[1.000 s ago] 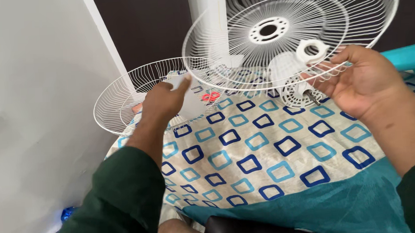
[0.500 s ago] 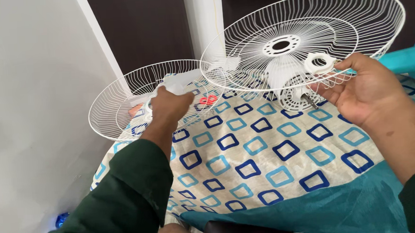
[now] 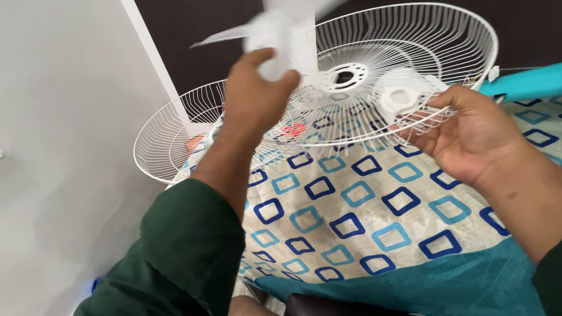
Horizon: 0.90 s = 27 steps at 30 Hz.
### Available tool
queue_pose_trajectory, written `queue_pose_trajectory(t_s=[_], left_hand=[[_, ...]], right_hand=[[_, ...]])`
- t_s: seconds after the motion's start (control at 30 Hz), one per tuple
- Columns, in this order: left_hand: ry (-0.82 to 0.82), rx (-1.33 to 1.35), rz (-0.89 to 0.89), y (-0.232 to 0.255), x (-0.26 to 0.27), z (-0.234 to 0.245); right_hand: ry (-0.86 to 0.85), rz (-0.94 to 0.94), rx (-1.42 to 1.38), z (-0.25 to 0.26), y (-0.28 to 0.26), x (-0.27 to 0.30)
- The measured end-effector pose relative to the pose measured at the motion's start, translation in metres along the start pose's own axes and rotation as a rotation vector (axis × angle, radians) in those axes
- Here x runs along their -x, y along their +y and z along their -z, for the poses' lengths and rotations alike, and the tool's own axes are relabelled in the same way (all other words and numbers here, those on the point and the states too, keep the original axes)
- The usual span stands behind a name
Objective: The person removes the front grille, fan blades, and rear grille of a table fan, then uses a screwdriver to loosen and remove the motor housing from the fan stand. The components are placed on a patterned cloth on a table.
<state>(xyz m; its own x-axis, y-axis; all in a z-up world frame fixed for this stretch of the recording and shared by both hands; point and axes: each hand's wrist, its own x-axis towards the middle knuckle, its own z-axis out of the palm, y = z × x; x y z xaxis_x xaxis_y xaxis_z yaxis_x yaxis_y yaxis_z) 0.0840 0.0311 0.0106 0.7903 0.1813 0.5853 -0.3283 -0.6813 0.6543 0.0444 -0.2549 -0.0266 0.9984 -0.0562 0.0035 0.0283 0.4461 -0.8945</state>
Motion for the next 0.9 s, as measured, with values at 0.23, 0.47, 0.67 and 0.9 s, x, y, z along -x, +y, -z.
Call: queue_pose_trajectory(t_s=[0.23,0.47,0.67,0.9], left_hand=[[-0.542,-0.276,-0.017,0.041,0.017,-0.010],[0.090,-0.042,0.053,-0.015,-0.018,0.022],[-0.280,-0.663,0.270,-0.133,-0.041,0.024],[-0.704,-0.948,0.202,-0.212,-0.027,-0.009]], right_hand=[[-0.092,-0.025,-0.058,-0.005,0.004,0.007],[0.027,-0.001,-0.036,0.007,0.003,0.008],[0.001,0.055,-0.085,0.016,-0.005,0.005],[0.009,0.065,-0.083,0.018,-0.009,0.002]])
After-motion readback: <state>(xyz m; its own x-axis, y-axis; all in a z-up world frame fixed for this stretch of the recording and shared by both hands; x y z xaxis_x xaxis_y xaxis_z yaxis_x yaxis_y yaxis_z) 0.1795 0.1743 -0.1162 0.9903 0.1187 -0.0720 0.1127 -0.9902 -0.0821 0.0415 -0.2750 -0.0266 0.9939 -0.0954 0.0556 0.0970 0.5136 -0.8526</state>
